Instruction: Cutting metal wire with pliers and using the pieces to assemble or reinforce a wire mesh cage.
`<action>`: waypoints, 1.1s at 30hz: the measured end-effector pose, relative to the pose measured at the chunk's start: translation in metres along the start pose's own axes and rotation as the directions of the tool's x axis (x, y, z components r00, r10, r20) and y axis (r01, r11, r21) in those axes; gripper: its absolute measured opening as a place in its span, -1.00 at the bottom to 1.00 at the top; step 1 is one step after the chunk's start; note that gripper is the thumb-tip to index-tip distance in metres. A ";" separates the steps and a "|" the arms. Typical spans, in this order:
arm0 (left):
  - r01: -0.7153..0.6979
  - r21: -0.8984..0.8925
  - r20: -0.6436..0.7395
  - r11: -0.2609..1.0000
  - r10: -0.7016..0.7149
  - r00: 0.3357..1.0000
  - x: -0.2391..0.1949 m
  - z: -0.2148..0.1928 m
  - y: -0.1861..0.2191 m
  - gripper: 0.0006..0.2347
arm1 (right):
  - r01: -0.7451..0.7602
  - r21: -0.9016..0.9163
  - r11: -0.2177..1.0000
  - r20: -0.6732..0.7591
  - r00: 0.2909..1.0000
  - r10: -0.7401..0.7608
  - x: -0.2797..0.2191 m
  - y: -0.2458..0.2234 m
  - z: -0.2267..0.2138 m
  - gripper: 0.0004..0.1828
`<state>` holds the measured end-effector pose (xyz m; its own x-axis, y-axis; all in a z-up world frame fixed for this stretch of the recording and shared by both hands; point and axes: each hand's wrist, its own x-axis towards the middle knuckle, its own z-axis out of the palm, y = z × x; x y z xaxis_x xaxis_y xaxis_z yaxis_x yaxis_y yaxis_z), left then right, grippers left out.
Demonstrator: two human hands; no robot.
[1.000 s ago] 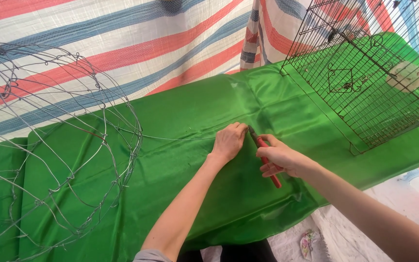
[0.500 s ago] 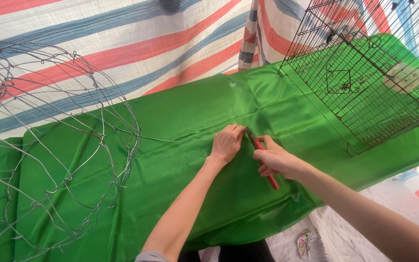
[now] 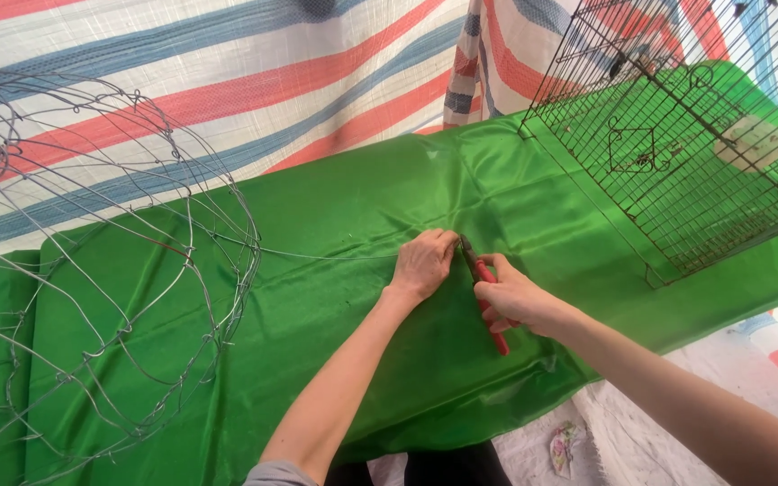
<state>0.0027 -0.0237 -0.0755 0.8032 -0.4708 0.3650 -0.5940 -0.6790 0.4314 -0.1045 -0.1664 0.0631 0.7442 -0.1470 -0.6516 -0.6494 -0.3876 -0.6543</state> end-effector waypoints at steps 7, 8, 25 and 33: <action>0.007 -0.019 0.041 1.000 -0.006 0.999 -0.001 -0.001 0.002 -0.85 | -0.030 -0.016 0.999 0.026 0.999 0.031 0.033 0.025 0.002 -0.38; 0.008 -0.017 0.043 1.000 -0.007 0.999 -0.002 -0.001 0.002 -0.85 | -0.026 -0.014 1.000 0.017 1.000 0.026 0.028 0.021 0.002 -0.40; -0.006 -0.060 0.104 0.998 0.012 0.995 0.004 -0.011 0.002 -0.84 | -0.064 -0.169 0.983 -0.054 0.997 0.056 0.024 0.010 0.000 -0.58; -0.002 -0.043 0.093 0.999 0.006 0.996 0.005 -0.009 0.003 -0.84 | -0.076 -0.185 0.980 -0.047 0.997 0.069 0.022 0.007 -0.001 -0.43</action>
<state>0.0049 -0.0231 -0.0651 0.8002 -0.5252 0.2897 -0.5972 -0.6530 0.4657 -0.0929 -0.1732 0.0447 0.7042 -0.2156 -0.6765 -0.6640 -0.5372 -0.5201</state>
